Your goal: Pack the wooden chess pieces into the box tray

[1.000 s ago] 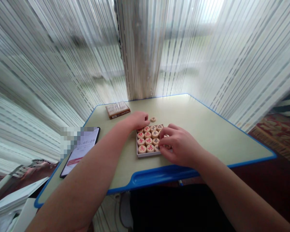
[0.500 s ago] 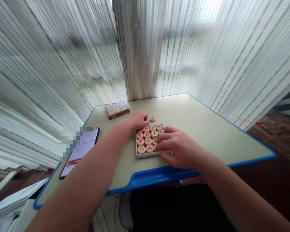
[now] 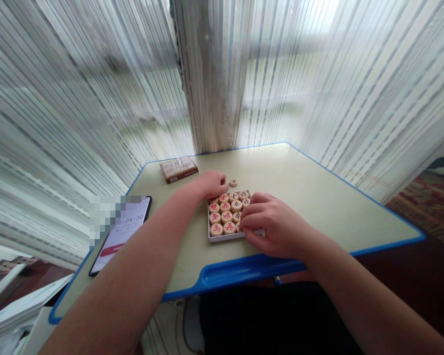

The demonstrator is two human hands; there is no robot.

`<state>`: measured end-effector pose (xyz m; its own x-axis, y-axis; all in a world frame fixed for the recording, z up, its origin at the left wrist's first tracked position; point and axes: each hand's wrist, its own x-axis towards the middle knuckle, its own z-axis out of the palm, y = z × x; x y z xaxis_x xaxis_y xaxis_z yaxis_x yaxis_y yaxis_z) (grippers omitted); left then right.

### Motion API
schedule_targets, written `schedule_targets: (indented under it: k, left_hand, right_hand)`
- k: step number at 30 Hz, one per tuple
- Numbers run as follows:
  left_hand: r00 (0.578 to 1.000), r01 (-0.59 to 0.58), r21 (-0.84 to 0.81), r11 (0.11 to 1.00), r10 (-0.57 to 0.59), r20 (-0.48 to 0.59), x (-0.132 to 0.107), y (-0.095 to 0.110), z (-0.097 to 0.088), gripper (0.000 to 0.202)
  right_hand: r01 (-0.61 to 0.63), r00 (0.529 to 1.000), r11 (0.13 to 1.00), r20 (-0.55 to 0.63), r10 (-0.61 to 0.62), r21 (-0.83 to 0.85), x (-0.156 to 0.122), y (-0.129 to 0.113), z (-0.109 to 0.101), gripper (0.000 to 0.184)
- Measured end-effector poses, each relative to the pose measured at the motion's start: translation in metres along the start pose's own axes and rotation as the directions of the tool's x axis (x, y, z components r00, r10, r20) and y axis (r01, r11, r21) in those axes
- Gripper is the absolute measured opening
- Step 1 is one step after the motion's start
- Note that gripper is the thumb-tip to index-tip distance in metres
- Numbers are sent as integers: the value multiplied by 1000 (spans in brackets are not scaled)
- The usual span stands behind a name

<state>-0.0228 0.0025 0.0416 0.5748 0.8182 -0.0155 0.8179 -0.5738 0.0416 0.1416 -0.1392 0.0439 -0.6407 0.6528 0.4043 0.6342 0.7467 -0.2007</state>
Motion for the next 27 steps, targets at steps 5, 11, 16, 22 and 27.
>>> schedule_targets:
  k: [5, 11, 16, 22, 27]
  left_hand:
    - [1000, 3, -3, 1000, -3, 3, -1, 1, -1, 28]
    - [1000, -6, 6, 1000, 6, -4, -1, 1, 0, 28]
    - [1000, -1, 14, 1000, 1, -4, -1, 2, -1, 29]
    - [1000, -1, 12, 1000, 1, -9, -1, 1, 0, 30]
    - [1000, -3, 12, 1000, 3, -2, -1, 2, -1, 30]
  right_hand:
    - [-90, 994, 994, -61, 86, -67, -1, 3, 2, 18]
    - [-114, 993, 991, -34, 111, -75, 0, 3, 5, 17]
    - [-128, 992, 988, -10, 128, -86, 1, 2, 6, 18]
    - [-127, 992, 989, 2, 127, -77, 1, 2, 7, 16]
    - [-126, 992, 989, 15, 127, -74, 2, 2, 7, 15]
